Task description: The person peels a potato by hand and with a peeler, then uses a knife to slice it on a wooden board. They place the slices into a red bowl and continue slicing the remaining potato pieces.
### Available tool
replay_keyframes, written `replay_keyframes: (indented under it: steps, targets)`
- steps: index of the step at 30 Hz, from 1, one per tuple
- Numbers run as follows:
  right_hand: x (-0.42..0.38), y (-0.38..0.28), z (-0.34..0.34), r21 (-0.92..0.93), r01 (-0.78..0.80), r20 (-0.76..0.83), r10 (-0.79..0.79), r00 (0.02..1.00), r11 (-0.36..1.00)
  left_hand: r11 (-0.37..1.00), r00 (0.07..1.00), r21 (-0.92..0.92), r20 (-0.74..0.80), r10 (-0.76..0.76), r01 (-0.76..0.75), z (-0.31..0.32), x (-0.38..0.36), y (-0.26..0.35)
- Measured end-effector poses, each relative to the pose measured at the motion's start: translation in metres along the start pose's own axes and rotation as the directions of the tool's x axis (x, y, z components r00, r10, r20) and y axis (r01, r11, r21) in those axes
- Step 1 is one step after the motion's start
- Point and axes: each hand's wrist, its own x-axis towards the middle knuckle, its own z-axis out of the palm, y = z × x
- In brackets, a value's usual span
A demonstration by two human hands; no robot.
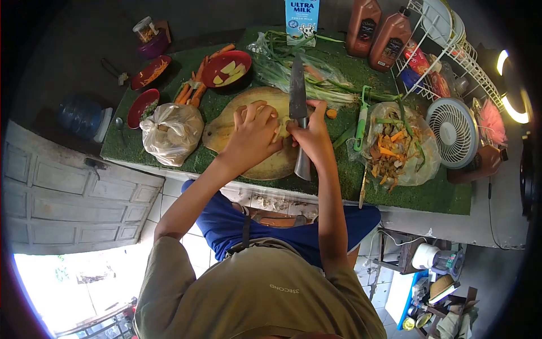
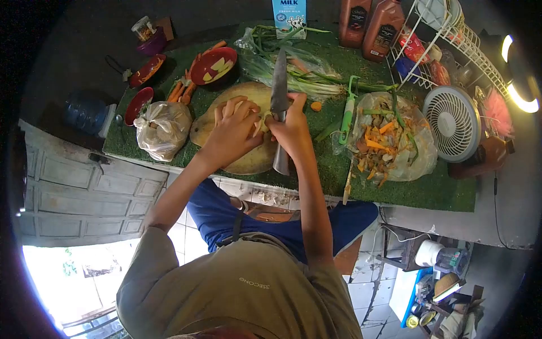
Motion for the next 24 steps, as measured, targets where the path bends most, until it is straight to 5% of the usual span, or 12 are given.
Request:
replay_keyframes:
  steps: [10, 16, 24]
  targets:
    - [-0.002, -0.002, 0.000, 0.036, 0.015, -0.014, -0.015, 1.000, 0.999, 0.996, 0.998, -0.051, -0.018, -0.068, 0.067, 0.006, 0.006, 0.005]
    - [0.000, 0.004, -0.001, 0.043, 0.018, -0.008, -0.018, 1.000, 0.999, 0.977, 0.985, -0.149, 0.097, -0.142, 0.155, 0.002, 0.011, 0.007]
    - [-0.002, 0.001, -0.002, 0.058, -0.010, 0.008, 0.009, 1.000, 0.998, 0.968, 0.982, -0.184, -0.048, -0.183, 0.172, -0.012, 0.007, -0.012]
